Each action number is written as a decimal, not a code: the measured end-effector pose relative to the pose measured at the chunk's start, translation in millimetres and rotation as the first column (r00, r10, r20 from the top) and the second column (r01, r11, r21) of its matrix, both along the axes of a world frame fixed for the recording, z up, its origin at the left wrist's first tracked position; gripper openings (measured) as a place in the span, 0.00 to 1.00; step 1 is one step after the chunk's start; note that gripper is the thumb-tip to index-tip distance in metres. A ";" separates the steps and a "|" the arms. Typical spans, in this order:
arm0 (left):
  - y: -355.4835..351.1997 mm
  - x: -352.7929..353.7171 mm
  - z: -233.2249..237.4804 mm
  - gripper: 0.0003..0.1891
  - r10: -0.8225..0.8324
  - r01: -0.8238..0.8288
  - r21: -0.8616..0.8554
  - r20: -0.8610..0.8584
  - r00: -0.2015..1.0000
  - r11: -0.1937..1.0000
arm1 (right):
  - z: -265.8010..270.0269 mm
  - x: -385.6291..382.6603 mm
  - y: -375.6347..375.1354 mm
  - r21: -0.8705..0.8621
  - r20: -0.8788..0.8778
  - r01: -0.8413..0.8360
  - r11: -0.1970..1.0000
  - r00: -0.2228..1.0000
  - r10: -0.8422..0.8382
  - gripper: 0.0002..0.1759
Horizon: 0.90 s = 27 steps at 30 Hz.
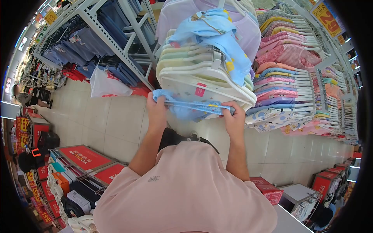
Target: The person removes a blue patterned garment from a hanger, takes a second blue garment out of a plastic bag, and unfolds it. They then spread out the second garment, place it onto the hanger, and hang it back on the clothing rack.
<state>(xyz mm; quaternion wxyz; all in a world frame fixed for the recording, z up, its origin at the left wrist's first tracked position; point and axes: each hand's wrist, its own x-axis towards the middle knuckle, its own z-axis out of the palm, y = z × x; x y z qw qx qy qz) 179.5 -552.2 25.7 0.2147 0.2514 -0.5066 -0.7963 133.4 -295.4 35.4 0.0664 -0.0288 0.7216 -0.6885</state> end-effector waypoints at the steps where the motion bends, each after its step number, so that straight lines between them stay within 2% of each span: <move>1: -1.7 1.2 -0.9 0.14 0.024 -0.022 -0.047 0.027 0.999 0.999 | -1.6 -1.2 1.7 0.002 -0.026 0.033 0.999 0.999 -0.033 0.10; 4: -4.6 4.4 6.0 0.17 0.059 -0.043 -0.192 0.081 0.995 0.980 | -3.3 -2.9 6.6 0.240 -0.129 0.098 0.966 0.989 -0.069 0.08; 7: -12.6 9.1 13.7 0.15 -0.002 0.036 -0.316 0.108 0.994 0.948 | -3.4 -9.3 7.3 0.175 -0.429 0.226 0.958 0.894 -0.132 0.08; 10: -20.7 8.8 3.6 0.13 -0.078 0.127 -0.369 0.147 0.986 0.921 | 0.7 -10.3 6.9 0.207 -0.490 0.308 0.929 0.854 -0.174 0.08; 13: -15.1 8.3 7.8 0.11 -0.117 0.175 -0.393 0.168 0.979 0.903 | 4.1 -9.8 10.8 0.229 -0.283 0.245 0.942 0.943 -0.176 0.09; 16: -13.3 7.9 9.1 0.11 -0.169 0.253 -0.429 0.224 0.960 0.867 | 15.7 -8.3 10.5 0.194 -0.153 0.236 0.952 0.966 -0.208 0.10; 19: -17.5 6.2 -0.5 0.11 -0.209 0.325 -0.456 0.286 0.935 0.829 | 12.8 -9.9 10.1 0.198 -0.227 0.270 0.942 0.948 -0.223 0.12; 21: -22.8 5.8 -3.8 0.11 -0.253 0.412 -0.500 0.357 0.899 0.762 | 11.7 -11.1 9.7 0.154 -0.207 0.265 0.952 0.951 -0.231 0.12; 24: -14.6 5.4 3.9 0.15 -0.228 0.460 -0.788 0.400 0.888 0.409 | 13.3 -10.5 4.2 0.115 -0.202 0.190 0.975 0.965 -0.164 0.12; 26: -4.3 0.8 -1.8 0.18 -0.314 0.287 -0.934 0.213 0.925 0.212 | 17.8 -7.4 -4.0 0.116 -0.200 0.115 0.987 0.976 -0.090 0.12; 27: 4.9 -1.1 -5.0 0.18 -0.370 0.262 -0.944 0.174 0.912 0.201 | 22.4 -5.2 -9.1 0.126 -0.195 0.075 0.989 0.979 -0.050 0.12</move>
